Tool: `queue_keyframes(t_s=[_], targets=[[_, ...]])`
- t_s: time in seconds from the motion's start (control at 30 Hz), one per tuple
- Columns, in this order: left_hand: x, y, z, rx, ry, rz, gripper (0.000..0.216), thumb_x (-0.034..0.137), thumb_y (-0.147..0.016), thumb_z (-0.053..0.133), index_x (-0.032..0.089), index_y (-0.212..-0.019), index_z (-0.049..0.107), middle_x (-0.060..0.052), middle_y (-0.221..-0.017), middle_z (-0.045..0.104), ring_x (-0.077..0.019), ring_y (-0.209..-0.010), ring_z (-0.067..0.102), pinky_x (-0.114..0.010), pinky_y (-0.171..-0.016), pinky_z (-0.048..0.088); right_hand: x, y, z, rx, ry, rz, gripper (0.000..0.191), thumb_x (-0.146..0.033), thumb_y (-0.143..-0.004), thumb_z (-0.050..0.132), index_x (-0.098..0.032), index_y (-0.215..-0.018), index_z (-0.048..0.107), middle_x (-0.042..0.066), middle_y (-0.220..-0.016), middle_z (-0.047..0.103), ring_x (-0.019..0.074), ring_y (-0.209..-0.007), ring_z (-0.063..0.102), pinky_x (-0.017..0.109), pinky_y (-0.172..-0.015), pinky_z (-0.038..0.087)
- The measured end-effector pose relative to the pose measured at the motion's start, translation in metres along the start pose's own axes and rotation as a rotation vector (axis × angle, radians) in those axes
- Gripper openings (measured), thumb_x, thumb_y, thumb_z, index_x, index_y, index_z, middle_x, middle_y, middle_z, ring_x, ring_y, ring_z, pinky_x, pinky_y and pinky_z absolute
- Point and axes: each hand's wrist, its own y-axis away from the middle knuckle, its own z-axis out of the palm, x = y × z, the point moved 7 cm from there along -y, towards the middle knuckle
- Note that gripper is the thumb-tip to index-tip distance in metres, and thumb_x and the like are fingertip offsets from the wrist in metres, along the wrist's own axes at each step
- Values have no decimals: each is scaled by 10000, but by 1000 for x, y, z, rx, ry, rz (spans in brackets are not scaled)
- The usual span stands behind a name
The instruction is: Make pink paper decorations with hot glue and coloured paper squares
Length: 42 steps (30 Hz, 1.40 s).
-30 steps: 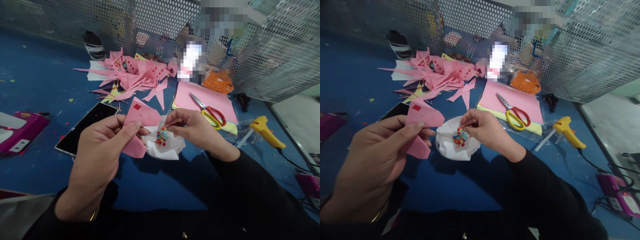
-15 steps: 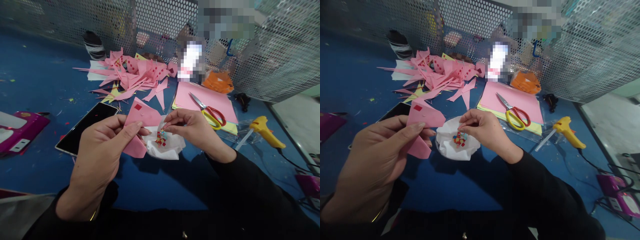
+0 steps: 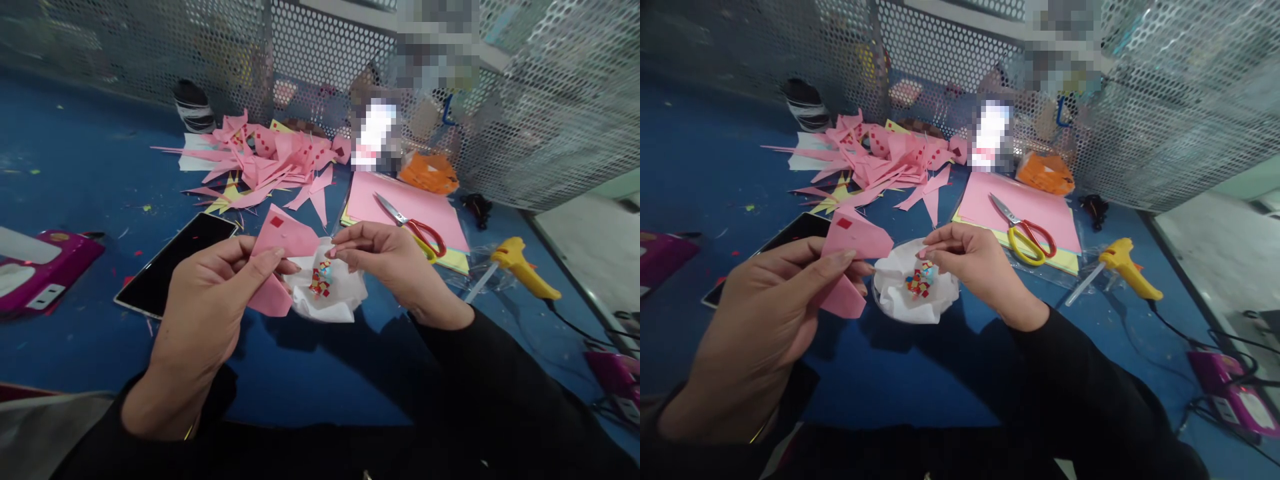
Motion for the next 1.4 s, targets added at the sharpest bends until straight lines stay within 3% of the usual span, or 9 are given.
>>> queue_keyframes(t_s=[0.13, 0.27, 0.37, 0.43, 0.73, 0.87, 1.0, 1.2, 1.4], targets=[[0, 1, 0, 6, 2, -7, 126, 289, -816, 775, 176, -761, 778, 8, -668, 752, -64, -527, 652, -90, -503, 504, -9, 8, 0, 70, 222, -179, 141, -261, -800, 724, -193, -917, 682, 41, -857, 798, 182, -774, 743, 324, -700, 560], [0, 2, 0, 10, 3, -19, 143, 313, -820, 777, 181, -764, 776, 6, -683, 759, -62, -523, 654, -88, -509, 509, -41, 42, 2, 366, 776, -744, 262, -149, -892, 645, -242, -1136, 621, -5, -902, 815, 179, -762, 742, 370, -780, 518], [0, 2, 0, 4, -3, -17, 145, 315, -814, 779, 188, -745, 776, 0, -676, 758, -74, -561, 673, -91, -541, 525, -53, 68, 16, 394, 1061, -1094, 359, -80, -885, 679, -267, -1178, 587, -25, -945, 817, 148, -694, 732, 346, -715, 474], [1, 2, -1, 3, 2, -12, 120, 303, -807, 777, 198, -750, 784, 2, -669, 756, -73, -557, 674, -91, -551, 529, -55, 76, 19, 388, 1152, -1173, 368, -56, -873, 698, -262, -1161, 597, -25, -934, 818, 135, -675, 724, 340, -680, 451], [4, 3, 1, 6, -8, 14, 109, 290, -813, 762, 208, -744, 784, 10, -657, 748, -63, -542, 664, -84, -550, 521, -49, 70, 17, 400, 1163, -1132, 353, -106, -877, 699, -299, -1158, 608, -43, -908, 811, 148, -711, 719, 355, -712, 410], [7, 6, 1, 49, -32, 12, 126, 273, -816, 747, 198, -718, 772, -1, -676, 756, -74, -539, 663, -106, -520, 513, -38, 43, 24, 194, 1083, -942, 134, -140, -958, 590, -221, -1054, 638, 3, -885, 807, 150, -698, 703, 337, -743, 423], [9, 10, 3, 64, -57, 21, 125, 252, -839, 716, 195, -741, 770, -3, -671, 755, -77, -521, 645, -129, -514, 506, -28, 22, 23, -6, 1054, -725, 144, -189, -990, 535, -175, -1026, 674, 38, -882, 785, 167, -763, 686, 332, -789, 410], [10, 13, 2, 71, -73, 14, 169, 201, -835, 698, 196, -672, 741, 20, -649, 740, -67, -537, 643, -118, -509, 487, -24, 16, 30, -200, 1283, -640, 270, -150, -967, 477, -200, -873, 725, 26, -785, 697, 173, -721, 578, 353, -748, 306], [10, 6, 2, 49, -82, -12, 137, 235, -799, 734, 215, -666, 759, 12, -635, 750, -85, -510, 656, -139, -501, 506, -16, 15, 48, -376, 1443, -542, 196, -79, -826, 544, -177, -801, 712, 64, -823, 635, 188, -701, 487, 381, -698, 227]])
